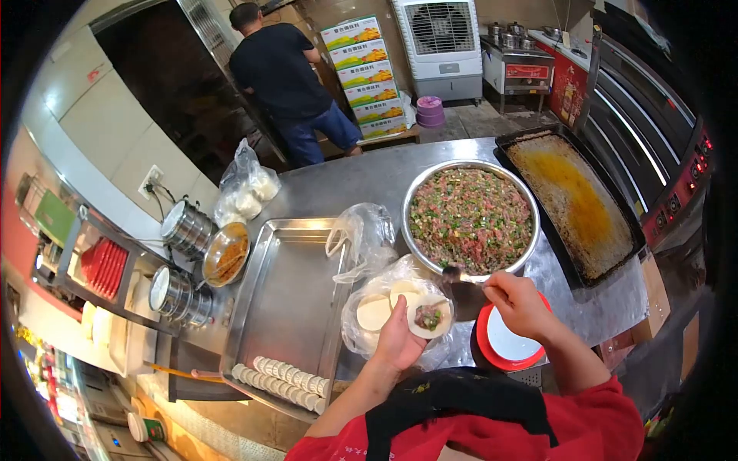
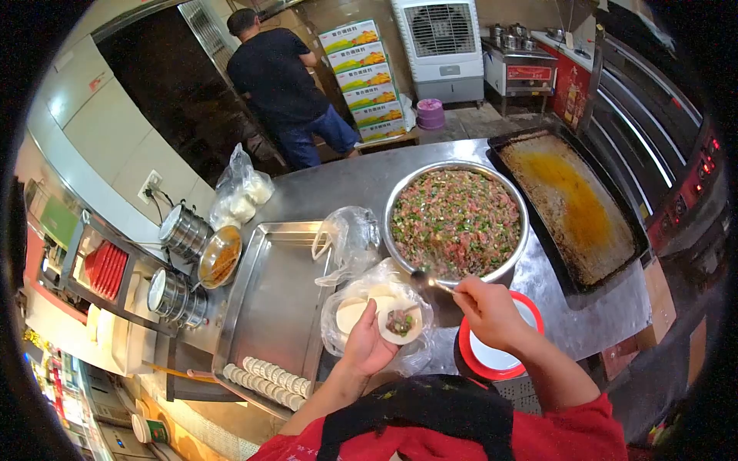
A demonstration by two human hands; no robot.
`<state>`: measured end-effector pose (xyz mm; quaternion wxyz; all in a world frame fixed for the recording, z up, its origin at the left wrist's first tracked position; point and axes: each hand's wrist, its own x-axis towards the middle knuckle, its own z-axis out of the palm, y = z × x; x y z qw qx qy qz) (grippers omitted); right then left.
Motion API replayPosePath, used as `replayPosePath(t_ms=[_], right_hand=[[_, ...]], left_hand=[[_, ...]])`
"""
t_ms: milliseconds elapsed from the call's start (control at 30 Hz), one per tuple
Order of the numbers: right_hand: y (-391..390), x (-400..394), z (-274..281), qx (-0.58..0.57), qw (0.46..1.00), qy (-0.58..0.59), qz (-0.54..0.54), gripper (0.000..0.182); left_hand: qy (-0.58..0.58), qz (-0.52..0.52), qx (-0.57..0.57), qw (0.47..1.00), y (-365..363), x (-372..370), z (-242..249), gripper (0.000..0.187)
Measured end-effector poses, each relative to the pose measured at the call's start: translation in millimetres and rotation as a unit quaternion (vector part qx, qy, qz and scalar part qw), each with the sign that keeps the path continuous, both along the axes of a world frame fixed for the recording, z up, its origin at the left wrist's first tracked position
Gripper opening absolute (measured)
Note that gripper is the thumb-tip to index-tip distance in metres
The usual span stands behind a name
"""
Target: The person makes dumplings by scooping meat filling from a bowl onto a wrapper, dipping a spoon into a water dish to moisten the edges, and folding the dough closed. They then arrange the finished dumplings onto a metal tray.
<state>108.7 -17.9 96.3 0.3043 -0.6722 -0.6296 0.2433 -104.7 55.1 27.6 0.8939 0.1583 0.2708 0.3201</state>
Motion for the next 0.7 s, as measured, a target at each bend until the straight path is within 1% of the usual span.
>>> replayPosePath(t_ms=[67,100,133,200,233,267,300,333,400,433,467,533,567,600,667,700], right_hand=[[-3.2,-7.3,5.1,-0.002,0.991,0.132,-0.012,0.011],[-1.8,-10.3,0.0,0.004,0.994,0.103,0.025,0.014],[1.2,-14.5,-22.1,0.102,0.993,0.04,0.045,0.009],[2.2,-26.6,-28.3,0.116,0.989,0.008,0.093,0.014],[1.2,-37.2,-26.9,0.111,0.988,0.047,0.101,0.021],[2.3,-41.0,-23.9,0.092,0.985,0.014,0.148,0.024],[2.9,-43.3,-29.0,0.08,0.983,-0.007,0.163,0.024],[3.3,-45.4,-34.3,0.068,0.981,-0.027,0.179,0.023],[4.9,-47.3,-31.7,0.075,0.977,-0.047,0.195,0.021],[6.2,-48.0,-30.5,0.086,0.972,-0.066,0.211,0.018],[6.0,-49.0,-30.8,0.08,0.972,-0.065,0.213,0.018],[6.3,-51.3,-31.3,0.103,0.963,-0.085,0.233,0.013],[5.7,-53.9,-31.5,0.108,0.967,-0.075,0.219,0.011],[7.1,-55.7,-33.6,0.101,0.968,-0.074,0.219,0.011],[8.1,-57.1,-41.3,0.156,0.969,0.042,0.187,0.011],[7.8,-58.6,-38.1,0.15,0.973,0.062,0.167,0.012]], left_hand=[[-0.021,0.015,-0.018,0.999,1.4,2.5,2.6,0.055],[-0.076,0.005,-0.021,0.997,1.3,3.7,-0.7,0.054],[-0.13,-0.005,-0.024,0.991,-0.2,5.4,-3.2,0.052],[-0.13,0.001,-0.039,0.991,-4.4,9.0,-4.5,0.053],[-0.152,-0.022,-0.032,0.988,-6.0,7.6,-6.9,0.055],[-0.174,-0.046,-0.024,0.983,-7.0,5.4,-10.1,0.057],[-0.237,-0.08,-0.004,0.968,-6.1,1.8,-14.8,0.06],[-0.238,-0.078,-0.007,0.968,-7.4,-0.8,-17.2,0.06],[-0.192,-0.067,-0.02,0.979,-9.6,-3.1,-7.9,0.058],[-0.189,-0.072,-0.015,0.979,-11.8,-4.8,-1.3,0.056],[-0.189,-0.069,-0.02,0.979,-13.5,-5.5,-1.5,0.056],[-0.139,-0.042,-0.019,0.989,-15.5,-6.5,-2.2,0.055],[-0.143,-0.028,-0.029,0.989,-17.4,-6.3,2.6,0.049],[-0.143,-0.027,-0.037,0.989,-17.6,-6.0,8.3,0.049],[0.032,0.047,-0.067,0.996,-20.7,-8.1,12.5,0.042],[-0.013,0.034,-0.047,0.998,-15.5,-13.6,7.7,0.038]])
